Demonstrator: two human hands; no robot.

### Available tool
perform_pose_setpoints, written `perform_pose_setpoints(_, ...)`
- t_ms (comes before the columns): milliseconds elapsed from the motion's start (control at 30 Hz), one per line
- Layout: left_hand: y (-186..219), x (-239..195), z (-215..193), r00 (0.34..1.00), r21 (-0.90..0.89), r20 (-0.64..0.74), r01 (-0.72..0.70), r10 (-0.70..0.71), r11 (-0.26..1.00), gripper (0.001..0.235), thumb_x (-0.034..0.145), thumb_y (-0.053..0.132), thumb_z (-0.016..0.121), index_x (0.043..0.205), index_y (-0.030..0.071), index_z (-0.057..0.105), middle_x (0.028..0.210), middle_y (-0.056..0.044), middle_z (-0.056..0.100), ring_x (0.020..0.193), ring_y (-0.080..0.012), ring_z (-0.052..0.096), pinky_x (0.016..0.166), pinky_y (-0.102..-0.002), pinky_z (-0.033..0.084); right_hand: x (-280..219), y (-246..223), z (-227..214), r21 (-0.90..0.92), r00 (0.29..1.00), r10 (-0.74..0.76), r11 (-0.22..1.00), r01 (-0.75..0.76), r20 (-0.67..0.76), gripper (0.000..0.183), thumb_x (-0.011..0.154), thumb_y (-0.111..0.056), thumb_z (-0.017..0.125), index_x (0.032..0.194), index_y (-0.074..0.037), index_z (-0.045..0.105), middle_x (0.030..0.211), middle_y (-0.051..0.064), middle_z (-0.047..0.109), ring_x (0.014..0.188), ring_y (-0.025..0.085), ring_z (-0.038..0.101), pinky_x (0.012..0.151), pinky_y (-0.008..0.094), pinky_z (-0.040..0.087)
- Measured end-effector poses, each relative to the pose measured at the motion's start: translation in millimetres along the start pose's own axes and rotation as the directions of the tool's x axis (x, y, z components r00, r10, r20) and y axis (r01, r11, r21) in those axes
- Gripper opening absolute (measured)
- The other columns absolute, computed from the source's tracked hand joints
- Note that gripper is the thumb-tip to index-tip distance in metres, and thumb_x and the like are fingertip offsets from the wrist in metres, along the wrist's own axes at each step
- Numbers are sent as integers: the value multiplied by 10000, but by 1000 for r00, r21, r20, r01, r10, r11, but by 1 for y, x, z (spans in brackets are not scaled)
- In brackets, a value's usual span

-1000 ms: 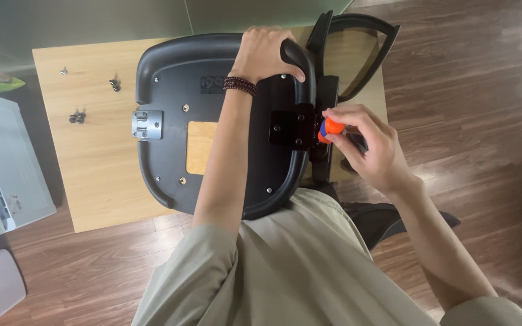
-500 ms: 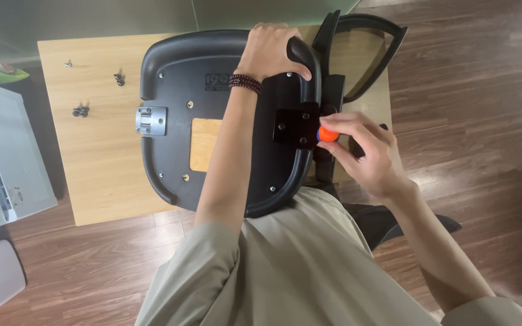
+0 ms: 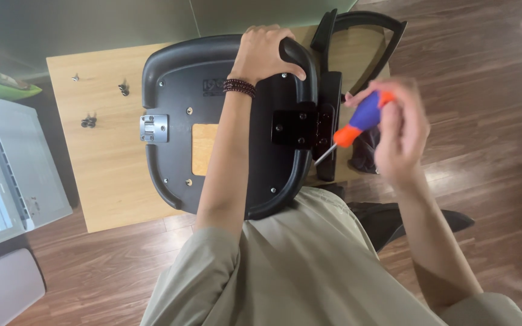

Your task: Use a screwdriver to attach components to the bottom of an office chair seat.

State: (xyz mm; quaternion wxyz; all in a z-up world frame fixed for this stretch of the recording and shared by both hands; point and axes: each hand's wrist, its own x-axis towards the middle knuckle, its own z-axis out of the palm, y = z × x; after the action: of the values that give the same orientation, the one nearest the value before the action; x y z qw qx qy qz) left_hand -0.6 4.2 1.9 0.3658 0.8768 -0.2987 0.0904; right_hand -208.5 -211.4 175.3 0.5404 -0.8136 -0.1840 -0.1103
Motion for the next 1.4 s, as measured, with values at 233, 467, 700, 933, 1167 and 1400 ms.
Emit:
perform_pose_setpoints(233,4,-1,-8,1000,-16,17,20,-20,1000,748,539,716,918,945,107,762,871,-55,720,866,-296,697,867,-449,513,-63,135,-11,-137,552,832,555,-821,64,413,968,-438,585,1209,-109,655,623,38,549,428,131,470,376,309,347)
perform_pose_setpoints(467,10,-1,-14,1000,-24,-4,5,-5,1000,720,531,665,948,942,103,763,850,-53,716,855,-294,703,845,-441,516,-75,142,19,22,308,918,313,-950,248,598,1025,-587,458,1071,-33,679,579,10,553,453,106,512,417,259,382)
perform_pose_setpoints(700,16,-6,-29,998,-22,-49,32,-33,999,701,520,630,963,952,117,760,845,-45,709,821,-288,698,802,-431,526,-65,125,32,-23,494,856,503,-864,148,620,970,-609,527,983,-18,712,632,-1,576,515,86,571,471,247,483)
perform_pose_setpoints(933,21,-6,-30,999,-45,-15,37,-38,998,735,524,650,963,978,114,747,851,-40,697,855,-278,693,859,-437,508,-60,122,27,-114,510,849,525,-843,138,579,891,-582,667,909,-6,720,634,14,582,533,105,583,470,273,491)
perform_pose_setpoints(1167,54,-36,-34,991,7,-134,-15,16,1000,829,641,634,938,1244,126,685,1162,-73,683,1151,-341,596,1042,-487,454,-69,139,25,-83,587,790,606,-791,174,497,901,-487,720,861,8,704,654,35,622,542,117,593,488,282,494)
perform_pose_setpoints(1400,174,-114,-26,989,-34,-141,46,-51,998,332,925,295,797,1175,127,658,1181,-72,616,1092,-300,606,922,-434,523,-68,135,25,-58,681,711,698,-714,177,442,910,-446,730,906,-4,732,684,25,654,585,93,602,543,261,499)
